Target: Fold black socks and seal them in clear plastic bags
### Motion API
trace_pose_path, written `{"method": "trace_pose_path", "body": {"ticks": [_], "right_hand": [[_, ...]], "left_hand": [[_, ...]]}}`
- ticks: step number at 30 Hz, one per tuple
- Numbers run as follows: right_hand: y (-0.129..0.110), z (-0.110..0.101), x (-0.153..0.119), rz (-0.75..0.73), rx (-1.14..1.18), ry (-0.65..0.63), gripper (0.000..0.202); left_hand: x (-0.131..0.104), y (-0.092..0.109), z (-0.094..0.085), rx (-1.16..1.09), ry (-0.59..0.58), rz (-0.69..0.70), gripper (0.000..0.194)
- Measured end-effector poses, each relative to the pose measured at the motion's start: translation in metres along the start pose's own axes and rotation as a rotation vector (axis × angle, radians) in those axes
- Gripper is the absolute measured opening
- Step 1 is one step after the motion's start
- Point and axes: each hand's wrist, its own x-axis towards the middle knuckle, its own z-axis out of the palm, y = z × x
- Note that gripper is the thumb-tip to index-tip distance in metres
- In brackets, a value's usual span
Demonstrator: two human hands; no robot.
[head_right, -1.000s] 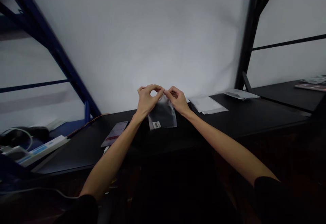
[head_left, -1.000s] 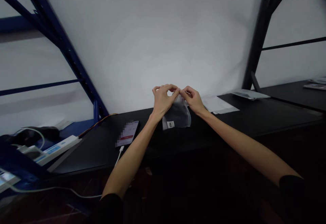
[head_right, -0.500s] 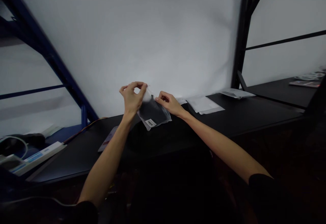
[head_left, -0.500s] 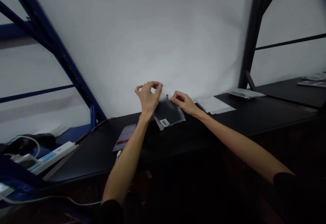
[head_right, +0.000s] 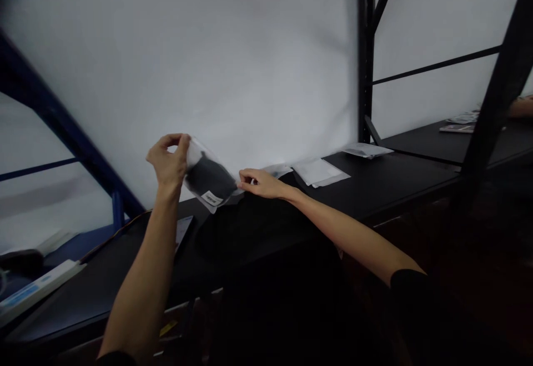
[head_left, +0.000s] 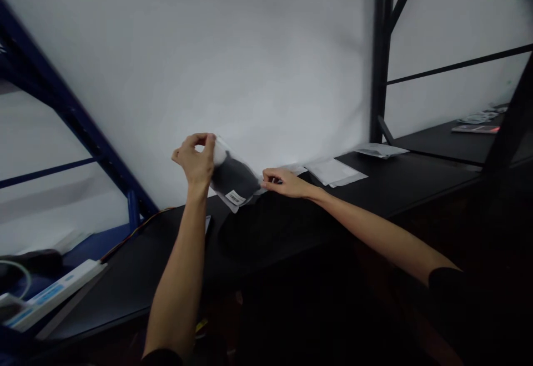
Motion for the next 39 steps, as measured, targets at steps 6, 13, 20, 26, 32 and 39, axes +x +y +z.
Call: {"method": "trace_pose_path", "body": {"ticks": [6, 13, 20, 26, 32, 39], "right_hand": [[0.011, 0.003, -0.003, 0.166, 0.021, -0.176, 0.041], [0.021, -0.001, 0.000, 0.296, 0.100, 0.063, 0.044], [0.038, -0.002, 0.004, 0.445, 0.278, 0.356, 0.037], [0.056, -0.026, 0.007, 0.499, 0.581, 0.581, 0.024], [0.100, -0.046, 0.005, 0.634, 0.566, 0.633, 0.020], [0.126, -0.058, 0.004, 0.777, 0.424, 0.531, 0.026]], "left_hand": [[0.001, 0.015, 0.025, -0.033, -0.102, 0.061, 0.013], [-0.032, 0.057, 0.061, -0.108, -0.407, 0.292, 0.012], [-0.036, 0.038, 0.044, -0.126, -0.319, 0.279, 0.028], [-0.040, -0.009, 0.035, -0.142, -0.399, 0.243, 0.028], [-0.058, -0.030, 0.051, -0.005, -0.608, 0.208, 0.029], [-0.069, -0.046, 0.062, 0.087, -0.903, 0.093, 0.019]]}}
